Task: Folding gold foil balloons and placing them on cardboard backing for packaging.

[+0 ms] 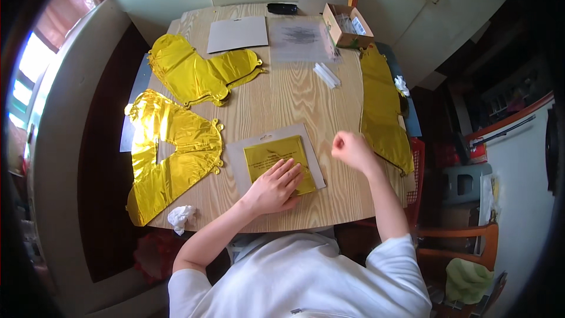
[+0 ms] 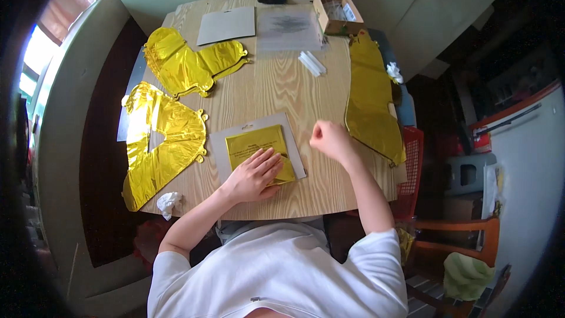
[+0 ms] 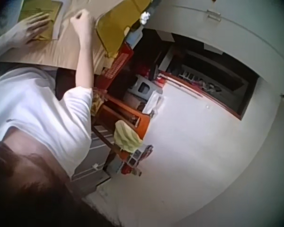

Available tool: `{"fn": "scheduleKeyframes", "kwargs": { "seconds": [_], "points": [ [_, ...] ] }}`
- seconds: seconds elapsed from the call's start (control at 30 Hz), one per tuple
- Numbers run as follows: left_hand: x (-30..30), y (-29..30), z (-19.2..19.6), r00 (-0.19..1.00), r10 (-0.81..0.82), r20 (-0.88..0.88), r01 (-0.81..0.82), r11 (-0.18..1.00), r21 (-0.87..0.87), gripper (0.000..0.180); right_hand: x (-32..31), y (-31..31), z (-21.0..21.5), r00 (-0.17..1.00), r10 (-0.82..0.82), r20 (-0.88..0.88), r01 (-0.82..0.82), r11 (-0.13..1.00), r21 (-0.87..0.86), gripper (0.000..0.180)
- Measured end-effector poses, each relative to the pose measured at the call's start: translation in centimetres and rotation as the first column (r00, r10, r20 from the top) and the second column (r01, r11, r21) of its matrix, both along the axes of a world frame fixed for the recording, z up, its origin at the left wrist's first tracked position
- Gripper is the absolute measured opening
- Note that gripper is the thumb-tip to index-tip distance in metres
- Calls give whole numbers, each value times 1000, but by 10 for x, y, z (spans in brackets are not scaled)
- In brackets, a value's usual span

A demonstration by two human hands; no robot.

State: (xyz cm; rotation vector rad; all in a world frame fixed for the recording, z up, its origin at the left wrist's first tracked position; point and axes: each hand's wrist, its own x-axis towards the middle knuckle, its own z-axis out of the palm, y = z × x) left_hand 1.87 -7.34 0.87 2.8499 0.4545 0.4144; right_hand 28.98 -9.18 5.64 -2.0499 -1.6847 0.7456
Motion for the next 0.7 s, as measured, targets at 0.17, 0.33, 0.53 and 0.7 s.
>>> {"fn": "scheduleKeyframes", "kwargs": {
  "seconds": [0.17,0.33,0.53,0.7],
  "points": [
    [4,-2,-3,994,-18,104,23,999,-43,48,-21,-104,16,937,-19,-350,28,999,22,15],
    [2,-2,-1,994,-1,110,8,998,-62,45,-44,-144,11,985,-7,-172,7,1000,1,18],
    [3,-3,-1,991,-9,130,18,998,-66,44,-54,-146,-22,998,-46,-31,51,982,181,19],
    [3,-3,3,993,-18,117,24,998,-52,42,-59,-138,-22,996,-81,-25,84,981,177,22]
  ]
}}
